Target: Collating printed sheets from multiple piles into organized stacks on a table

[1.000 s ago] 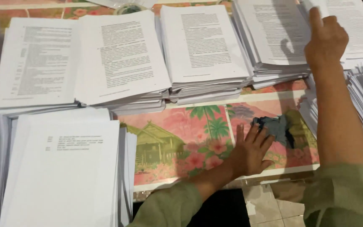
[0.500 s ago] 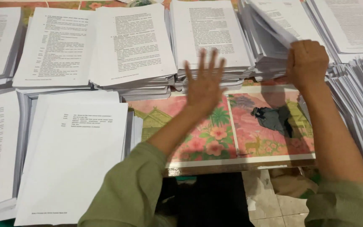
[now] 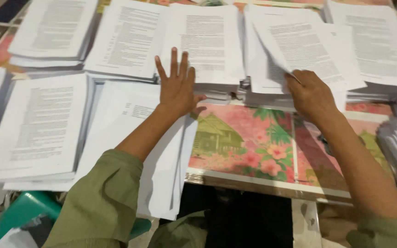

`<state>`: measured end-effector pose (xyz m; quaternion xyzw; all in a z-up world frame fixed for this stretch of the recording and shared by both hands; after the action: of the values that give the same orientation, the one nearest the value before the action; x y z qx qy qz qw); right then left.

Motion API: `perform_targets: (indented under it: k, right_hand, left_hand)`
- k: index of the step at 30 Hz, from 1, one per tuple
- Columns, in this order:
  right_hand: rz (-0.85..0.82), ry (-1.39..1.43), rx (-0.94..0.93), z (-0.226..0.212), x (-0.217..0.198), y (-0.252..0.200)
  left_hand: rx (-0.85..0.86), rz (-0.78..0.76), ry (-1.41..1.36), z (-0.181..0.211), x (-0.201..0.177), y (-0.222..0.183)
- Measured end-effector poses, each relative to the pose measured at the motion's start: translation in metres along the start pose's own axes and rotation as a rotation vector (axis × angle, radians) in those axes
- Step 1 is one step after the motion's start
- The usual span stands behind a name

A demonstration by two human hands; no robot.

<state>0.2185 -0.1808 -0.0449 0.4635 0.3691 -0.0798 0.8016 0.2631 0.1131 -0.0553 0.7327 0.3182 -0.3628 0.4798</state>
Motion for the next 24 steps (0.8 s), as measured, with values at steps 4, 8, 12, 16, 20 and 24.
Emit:
perform_targets:
  k: [4, 8, 12, 16, 20, 24]
  right_hand:
    - [0.023, -0.123, -0.08, -0.022, 0.001, 0.0]
    - [0.105, -0.235, 0.058, 0.008, 0.004, -0.017]
    - [0.146, -0.197, 0.087, -0.028, -0.029, 0.067]
    - [0.115, -0.004, -0.094, -0.133, -0.021, 0.135]
    - [0.143, 0.011, -0.213, -0.208, 0.016, 0.165]
    - [0.086, -0.006, -0.041, -0.173, 0.042, 0.207]
  left_hand:
    - [0.171, 0.306, -0.045, -0.016, -0.02, -0.033]
    - [0.264, 0.721, -0.135, -0.036, -0.049, -0.058]
    - [0.245, 0.798, -0.146, -0.052, -0.062, -0.052]
    - [0.237, 0.842, -0.203, -0.058, -0.071, -0.041]
    - [0.249, 0.892, -0.145, -0.089, -0.068, -0.039]
    - [0.123, 0.512, -0.226, -0.19, -0.003, -0.031]
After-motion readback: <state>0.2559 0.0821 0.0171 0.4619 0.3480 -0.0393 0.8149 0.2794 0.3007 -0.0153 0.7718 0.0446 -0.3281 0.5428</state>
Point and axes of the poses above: each hand's wrist, its own y-axis towards the middle knuckle, its own x-axis out of the palm, z = x × y, the point moved 7 cm from there along y, towards the middle knuckle, and after that the axes turned 6 degrees about z, right-handed, at the moved point
